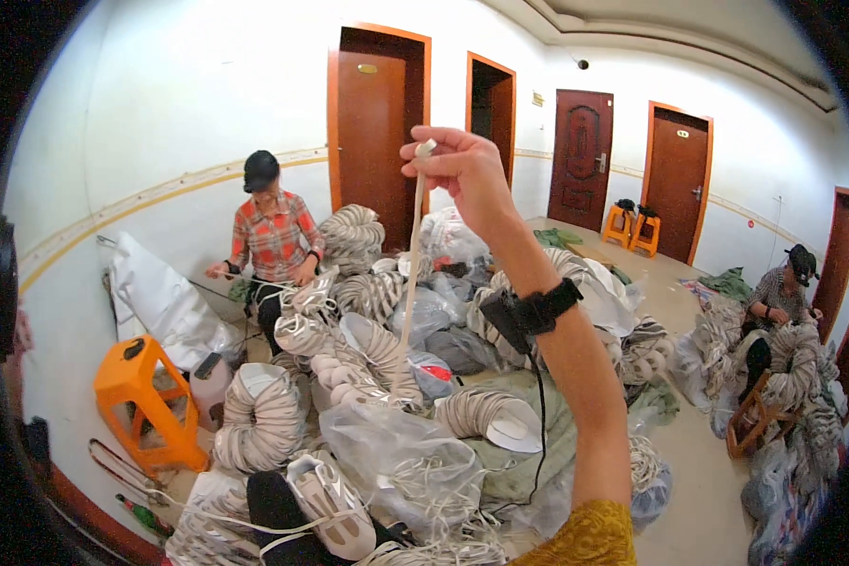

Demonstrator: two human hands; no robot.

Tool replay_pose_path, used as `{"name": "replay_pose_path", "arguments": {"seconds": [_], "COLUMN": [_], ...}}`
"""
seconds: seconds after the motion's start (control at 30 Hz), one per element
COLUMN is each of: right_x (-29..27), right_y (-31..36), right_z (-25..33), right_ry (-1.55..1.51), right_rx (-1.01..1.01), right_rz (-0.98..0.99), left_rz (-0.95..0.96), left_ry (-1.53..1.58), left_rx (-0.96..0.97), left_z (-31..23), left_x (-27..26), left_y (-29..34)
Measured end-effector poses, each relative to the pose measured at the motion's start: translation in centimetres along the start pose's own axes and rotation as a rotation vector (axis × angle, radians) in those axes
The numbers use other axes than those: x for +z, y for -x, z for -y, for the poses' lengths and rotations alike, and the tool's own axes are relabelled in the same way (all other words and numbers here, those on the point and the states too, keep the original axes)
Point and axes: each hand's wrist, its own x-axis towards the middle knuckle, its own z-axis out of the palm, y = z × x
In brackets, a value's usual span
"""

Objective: The recorder is assembling or lacing a shoe in a production environment.

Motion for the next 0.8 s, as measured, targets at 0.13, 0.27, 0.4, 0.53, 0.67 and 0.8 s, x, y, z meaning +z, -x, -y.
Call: {"name": "replay_pose_path", "arguments": {"seconds": [0.13,0.27,0.4,0.53,0.67,0.8], "right_x": [3.0,7.0,11.7,14.6,15.7,17.5], "right_y": [2.0,5.3,9.7,13.3,15.3,16.8], "right_z": [-1.3,-4.4,-8.8,-12.5,-14.8,-17.3], "right_ry": [-0.206,-0.411,-0.486,-0.491,-0.385,-0.557], "right_rx": [0.158,0.274,0.374,0.406,0.549,0.511], "right_rz": [0.096,0.292,0.364,0.367,0.391,0.372], "left_rz": [0.324,0.61,0.823,0.79,0.812,0.71], "left_ry": [0.103,0.424,0.61,0.658,0.705,0.856], "left_rx": [-0.087,-0.272,-0.624,-0.691,-0.766,-0.865], "left_z": [1.4,0.2,-0.5,1.5,4.3,6.5], "left_x": [9.8,18.9,23.0,24.1,23.3,22.5], "left_y": [5.2,12.7,18.0,20.7,21.9,22.9]}}
